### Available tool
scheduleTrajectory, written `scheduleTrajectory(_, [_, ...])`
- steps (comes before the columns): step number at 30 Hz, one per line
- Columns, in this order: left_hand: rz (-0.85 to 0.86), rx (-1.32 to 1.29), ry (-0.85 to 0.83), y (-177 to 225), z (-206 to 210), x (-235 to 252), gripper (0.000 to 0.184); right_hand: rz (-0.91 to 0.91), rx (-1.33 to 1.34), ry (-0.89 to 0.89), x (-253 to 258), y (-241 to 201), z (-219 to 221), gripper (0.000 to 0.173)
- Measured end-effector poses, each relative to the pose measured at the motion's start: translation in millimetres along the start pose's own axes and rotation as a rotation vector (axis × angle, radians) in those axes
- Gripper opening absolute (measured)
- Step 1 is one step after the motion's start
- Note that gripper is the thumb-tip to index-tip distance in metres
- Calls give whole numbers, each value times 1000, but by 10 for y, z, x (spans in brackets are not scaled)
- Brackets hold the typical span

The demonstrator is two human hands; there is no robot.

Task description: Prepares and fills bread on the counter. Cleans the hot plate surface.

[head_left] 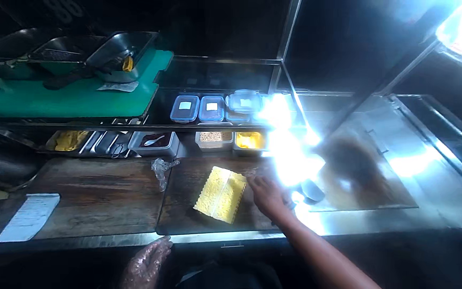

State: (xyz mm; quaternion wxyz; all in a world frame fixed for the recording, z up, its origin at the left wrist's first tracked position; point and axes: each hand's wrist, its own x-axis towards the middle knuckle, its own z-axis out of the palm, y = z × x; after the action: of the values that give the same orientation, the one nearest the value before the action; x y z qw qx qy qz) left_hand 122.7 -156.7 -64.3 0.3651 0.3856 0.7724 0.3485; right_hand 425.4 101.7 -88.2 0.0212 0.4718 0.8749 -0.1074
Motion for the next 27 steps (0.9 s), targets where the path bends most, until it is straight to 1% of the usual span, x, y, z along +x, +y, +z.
scheduleTrajectory(1, [-1, -4, -17, 21, -17, 42, 32, -19, -18, -6, 52, 24, 87, 49])
scheduleTrajectory(2, [32, 34, -49, 50, -49, 86, 32, -5, -17, -66, 70, 76, 129, 49])
scheduleTrajectory(4, [147, 166, -103, 97, -162, 197, 32, 98, -9, -186, 19, 146, 53, 51])
scheduleTrajectory(5, [174, 193, -113, 94, -210, 260, 32, 138, 5, -207, -12, 143, -33, 52])
scheduleTrajectory(6, [164, 174, -117, 58, -242, 309, 33, 156, 29, -181, -42, 113, -72, 52])
scheduleTrajectory(7, [129, 131, -118, 0, -256, 360, 33, 151, 62, -107, -57, 71, -46, 50])
scheduleTrajectory(8, [97, 84, -113, -62, -256, 423, 34, 127, 88, -41, -28, 38, 19, 49])
scheduleTrajectory(9, [77, 56, -112, -107, -255, 481, 34, 112, 90, -22, 19, 20, 102, 49])
scheduleTrajectory(10, [80, 53, -119, -123, -270, 527, 34, 128, 85, -58, 48, 15, 160, 51])
scheduleTrajectory(12, [125, 110, -166, -102, -365, 620, 34, 246, 93, -179, 8, 12, 130, 55])
scheduleTrajectory(13, [144, 139, -185, -100, -418, 679, 34, 303, 110, -179, -40, -3, 62, 54])
scheduleTrajectory(15, [128, 117, -186, -190, -484, 781, 34, 314, 183, -42, -80, -146, -70, 43])
scheduleTrajectory(17, [87, 56, -182, -326, -528, 912, 33, 252, 254, 61, 129, -416, -46, 39])
scheduleTrajectory(18, [75, 52, -191, -363, -553, 983, 33, 235, 267, 50, 310, -563, -10, 40])
scheduleTrajectory(20, [98, 65, -229, -376, -616, 1088, 33, 234, 189, -66, 583, -777, 76, 45])
scheduleTrajectory(22, [148, 67, -244, -333, -739, 1177, 33, 274, 68, -164, 581, -846, 105, 49])
scheduleTrajectory(24, [165, 15, -211, -300, -890, 1263, 35, 328, 17, -153, 447, -867, -16, 47])
scheduleTrajectory(25, [141, -29, -180, -310, -942, 1297, 35, 333, 30, -138, 434, -878, -92, 45])
scheduleTrajectory(27, [44, -87, -147, -380, -985, 1352, 35, 263, 107, -60, 490, -908, -92, 43])
